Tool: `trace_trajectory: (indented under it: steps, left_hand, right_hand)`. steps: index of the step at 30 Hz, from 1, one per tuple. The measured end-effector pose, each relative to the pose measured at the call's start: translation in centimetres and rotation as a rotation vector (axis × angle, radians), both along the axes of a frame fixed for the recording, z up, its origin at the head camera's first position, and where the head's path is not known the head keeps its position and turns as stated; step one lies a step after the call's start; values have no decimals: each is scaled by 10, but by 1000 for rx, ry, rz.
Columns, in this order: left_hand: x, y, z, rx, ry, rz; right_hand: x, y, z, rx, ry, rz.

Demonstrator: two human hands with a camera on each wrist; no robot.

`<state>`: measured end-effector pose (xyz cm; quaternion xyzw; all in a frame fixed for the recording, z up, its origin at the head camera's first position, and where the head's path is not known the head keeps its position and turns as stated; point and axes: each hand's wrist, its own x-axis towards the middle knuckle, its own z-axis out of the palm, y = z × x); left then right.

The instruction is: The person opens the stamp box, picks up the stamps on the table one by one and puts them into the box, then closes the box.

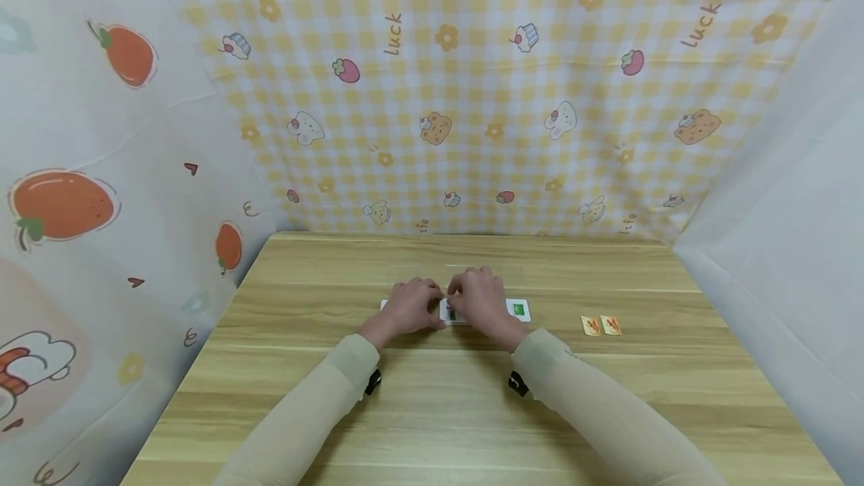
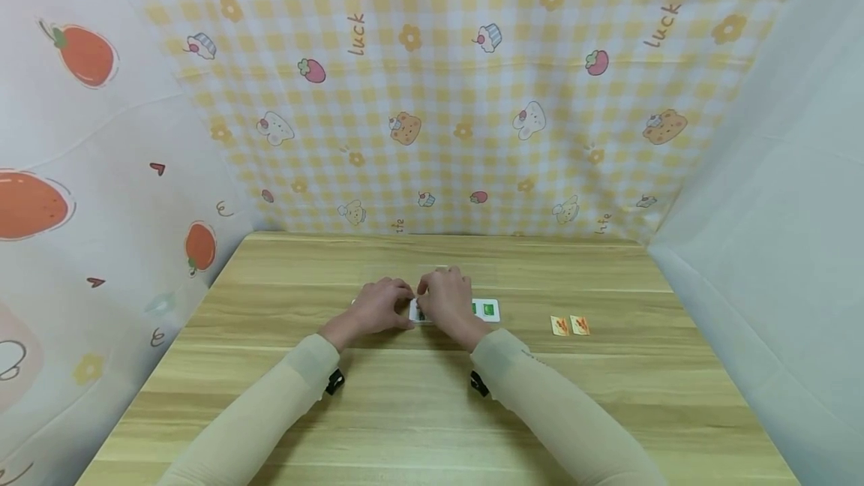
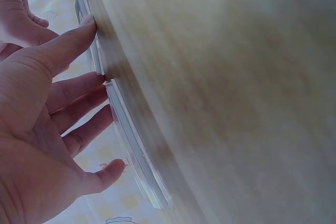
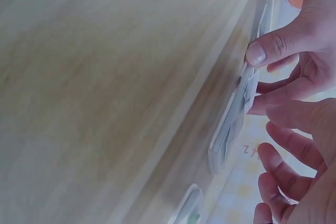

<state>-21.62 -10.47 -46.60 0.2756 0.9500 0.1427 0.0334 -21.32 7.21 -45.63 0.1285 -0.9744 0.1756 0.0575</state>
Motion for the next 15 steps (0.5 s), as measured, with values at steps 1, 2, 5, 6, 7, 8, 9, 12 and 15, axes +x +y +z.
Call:
trace_trajectory:
  steps: [1, 2, 5, 6, 7, 8, 9, 12, 15]
  left_hand:
    - [0, 0, 0, 0, -3, 1]
    - [0, 0, -1, 0, -7, 2]
    - [0, 0, -1, -1, -12, 5]
    - [1, 0, 0, -1, -13, 6]
    - [1, 0, 0, -1, -12, 6]
    - [1, -1, 0, -3, -8, 6]
    - [1, -1, 0, -5, -4, 6]
    - [2, 0, 1, -5, -5, 4]
    - [2, 0, 3, -9, -9, 2]
  right_hand:
    - [0, 1, 1, 3, -1, 2]
    - [1, 1, 2, 5, 1, 4]
    - [2, 3, 5, 17, 9, 16]
    - [2, 4, 6, 17, 13, 19]
    - [3, 5, 7, 13, 17, 24]
    - [3, 7, 8, 10, 22, 30]
    - [2, 8, 9, 8, 24, 32]
    - [2, 11, 12, -4, 21, 39]
    - [5, 15, 19, -7, 19, 44]
